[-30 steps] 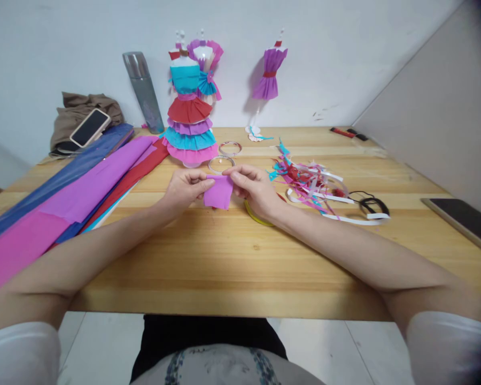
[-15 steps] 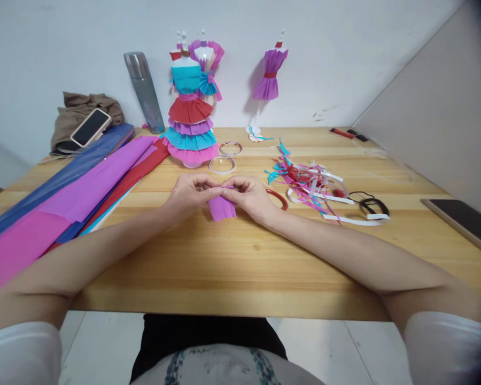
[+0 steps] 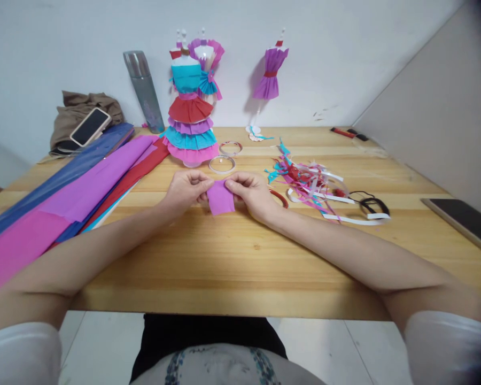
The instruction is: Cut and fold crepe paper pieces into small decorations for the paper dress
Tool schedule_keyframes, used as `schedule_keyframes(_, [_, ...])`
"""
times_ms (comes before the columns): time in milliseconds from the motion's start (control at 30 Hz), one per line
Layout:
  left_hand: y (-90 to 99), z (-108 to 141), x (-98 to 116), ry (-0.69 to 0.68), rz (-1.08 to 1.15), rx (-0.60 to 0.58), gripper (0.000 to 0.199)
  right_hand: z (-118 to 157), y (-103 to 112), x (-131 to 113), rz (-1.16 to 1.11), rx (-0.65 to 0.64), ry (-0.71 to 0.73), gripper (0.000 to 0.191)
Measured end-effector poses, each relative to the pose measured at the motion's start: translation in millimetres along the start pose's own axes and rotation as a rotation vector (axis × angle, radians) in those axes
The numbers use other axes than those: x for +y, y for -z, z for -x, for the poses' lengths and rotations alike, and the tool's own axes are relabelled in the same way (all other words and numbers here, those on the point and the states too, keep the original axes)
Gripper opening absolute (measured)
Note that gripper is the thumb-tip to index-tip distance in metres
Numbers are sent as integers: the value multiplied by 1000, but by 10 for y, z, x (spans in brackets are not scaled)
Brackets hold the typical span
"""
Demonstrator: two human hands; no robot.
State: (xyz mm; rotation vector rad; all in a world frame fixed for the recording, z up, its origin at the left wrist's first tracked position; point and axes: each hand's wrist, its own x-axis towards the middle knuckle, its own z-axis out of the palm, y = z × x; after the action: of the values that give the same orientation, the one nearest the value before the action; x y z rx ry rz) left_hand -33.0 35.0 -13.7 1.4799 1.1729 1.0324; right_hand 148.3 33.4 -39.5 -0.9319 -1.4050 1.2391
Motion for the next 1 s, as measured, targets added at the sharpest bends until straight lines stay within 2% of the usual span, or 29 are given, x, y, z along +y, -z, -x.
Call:
schedule_keyframes(167, [22, 1, 15, 94, 42, -37, 21, -13, 18, 28, -11, 70, 45, 23])
schedule_keyframes(400, [16, 10, 18, 146, 168, -146, 25, -4, 24, 7, -13, 59, 51, 22])
schedule_keyframes(633, [-9, 67, 28, 61, 166, -50, 25, -22, 30, 30, -20, 106, 100, 14])
schedule_keyframes(833, [-26, 93, 59, -26, 167, 27, 27, 27, -13, -66, -81, 115, 52, 18])
schedule_keyframes(1000, [-44, 94, 38, -95, 207, 54, 28, 58, -50, -122, -225, 87, -17, 27])
